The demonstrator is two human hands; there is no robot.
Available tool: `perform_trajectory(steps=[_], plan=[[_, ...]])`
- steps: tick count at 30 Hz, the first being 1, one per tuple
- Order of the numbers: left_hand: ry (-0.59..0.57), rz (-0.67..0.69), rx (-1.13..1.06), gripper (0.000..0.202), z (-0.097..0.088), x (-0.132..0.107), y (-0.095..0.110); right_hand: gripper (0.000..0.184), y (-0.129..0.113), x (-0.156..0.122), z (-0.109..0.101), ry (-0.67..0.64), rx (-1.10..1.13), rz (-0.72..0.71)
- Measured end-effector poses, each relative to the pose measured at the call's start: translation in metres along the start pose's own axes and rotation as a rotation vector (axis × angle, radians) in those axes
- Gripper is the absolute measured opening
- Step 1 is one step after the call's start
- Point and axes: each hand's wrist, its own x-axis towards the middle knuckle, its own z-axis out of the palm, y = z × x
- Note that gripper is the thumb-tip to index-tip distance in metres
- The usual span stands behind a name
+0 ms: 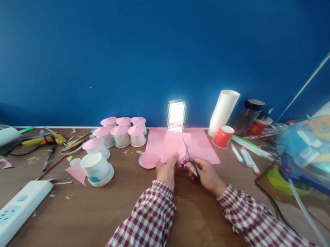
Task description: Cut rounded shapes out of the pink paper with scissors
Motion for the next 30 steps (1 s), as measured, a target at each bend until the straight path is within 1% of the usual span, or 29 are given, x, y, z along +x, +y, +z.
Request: perform_trajectory(steps=[7, 12, 19, 24, 30], plan=[[0.014, -0.011, -0.009, 0.025, 0.0004, -0.0002, 0.0006, 0.031, -0.0032, -0.0006, 0.0006, 0.003, -0.006, 0.019], [-0.005, -0.003, -0.022, 0.026, 0.0001, -0.0002, 0.0014, 0.033, -0.0022, -0.0008, 0.0, 0.002, -0.016, 0.013], [0.016, -0.024, -0.017, 0.026, -0.0011, 0.0014, 0.0006, 0.035, -0.0024, -0.001, 0.0002, 0.007, -0.037, 0.017], [0.004, -0.013, -0.021, 0.025, -0.0007, 0.0014, 0.0007, 0.033, -0.0014, -0.0012, 0.0003, 0.004, -0.042, -0.001], [-0.009, -0.005, -0.024, 0.025, -0.0018, 0.002, -0.0004, 0.037, -0.0045, -0.0016, 0.0011, 0.008, -0.061, 0.007]])
